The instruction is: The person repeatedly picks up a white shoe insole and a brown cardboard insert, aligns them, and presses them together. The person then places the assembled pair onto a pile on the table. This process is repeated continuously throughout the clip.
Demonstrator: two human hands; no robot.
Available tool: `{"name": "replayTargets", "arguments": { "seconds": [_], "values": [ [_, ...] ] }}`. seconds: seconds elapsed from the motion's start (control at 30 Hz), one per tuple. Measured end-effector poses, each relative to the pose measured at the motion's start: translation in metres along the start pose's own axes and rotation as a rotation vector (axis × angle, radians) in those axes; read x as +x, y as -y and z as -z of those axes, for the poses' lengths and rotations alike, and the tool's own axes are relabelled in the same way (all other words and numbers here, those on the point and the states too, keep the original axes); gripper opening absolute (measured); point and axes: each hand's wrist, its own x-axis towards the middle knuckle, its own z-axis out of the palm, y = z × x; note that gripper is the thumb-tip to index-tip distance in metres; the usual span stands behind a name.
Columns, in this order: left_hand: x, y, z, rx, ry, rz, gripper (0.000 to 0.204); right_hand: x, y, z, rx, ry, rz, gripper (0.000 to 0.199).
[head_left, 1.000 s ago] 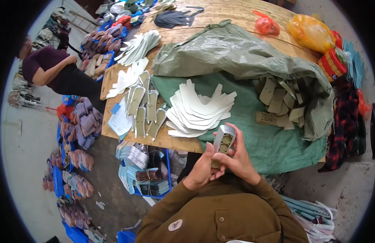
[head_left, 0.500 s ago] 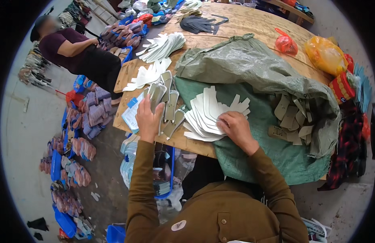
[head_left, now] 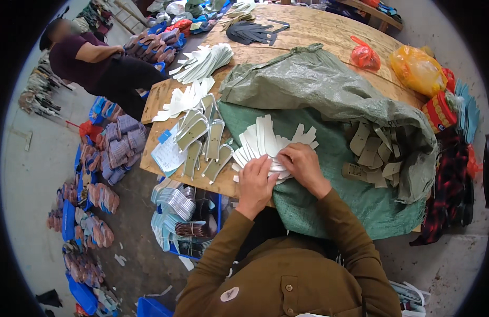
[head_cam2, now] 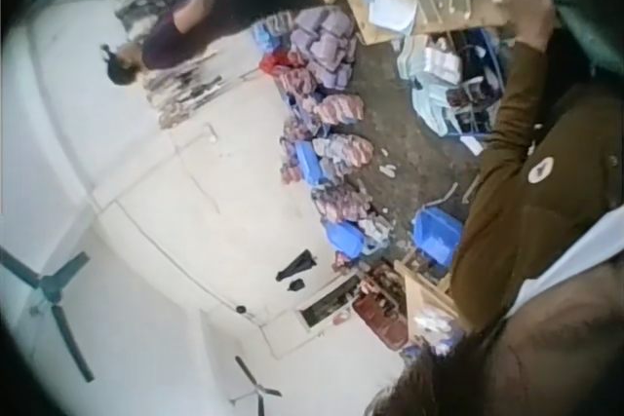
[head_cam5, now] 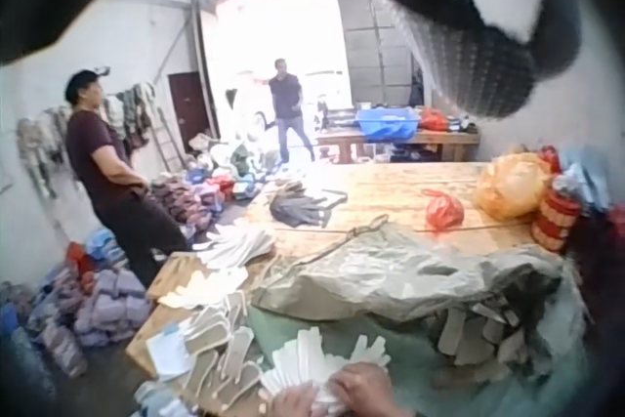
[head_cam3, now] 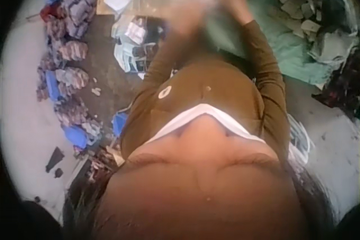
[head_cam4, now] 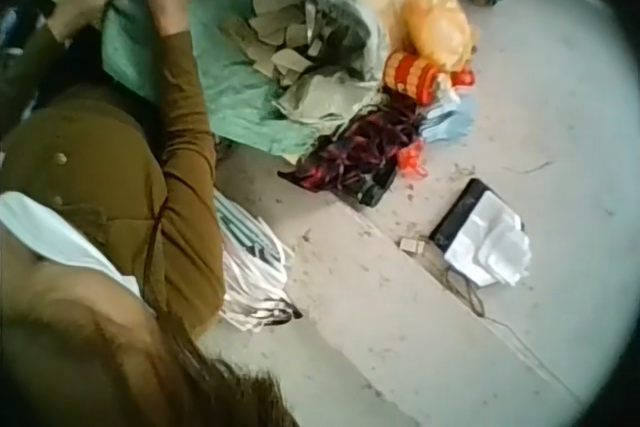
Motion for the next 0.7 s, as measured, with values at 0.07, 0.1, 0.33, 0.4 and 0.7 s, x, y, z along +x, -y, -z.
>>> {"name": "replayTargets", "arguments": {
  "seconds": [0.07, 0.1, 0.33, 0.4, 0.7],
  "values": [
    [-0.004, 0.003, -0.002, 0.021, -0.001, -0.040, 0.041, 0.002, 0.000, -0.003, -0.040, -0.082, 0.015, 0.009],
    [-0.002, 0.003, -0.008, 0.039, -0.006, -0.070, 0.042, 0.002, -0.002, -0.003, -0.020, -0.167, -0.062, 0.007],
    [-0.010, -0.038, 0.013, -0.937, 0.089, 0.378, 0.040, -0.027, 0.036, 0.053, 0.031, -0.257, 0.248, 0.020],
    [-0.014, -0.055, 0.007, -1.622, 0.285, 0.798, 0.038, -0.048, 0.044, 0.068, 0.036, -0.155, 0.280, 0.021],
    [-0.004, -0.086, -0.007, -1.652, 0.444, 0.918, 0.034, -0.071, -0.021, 0.174, -0.500, -0.351, -0.285, 0.037]
  ]
}}
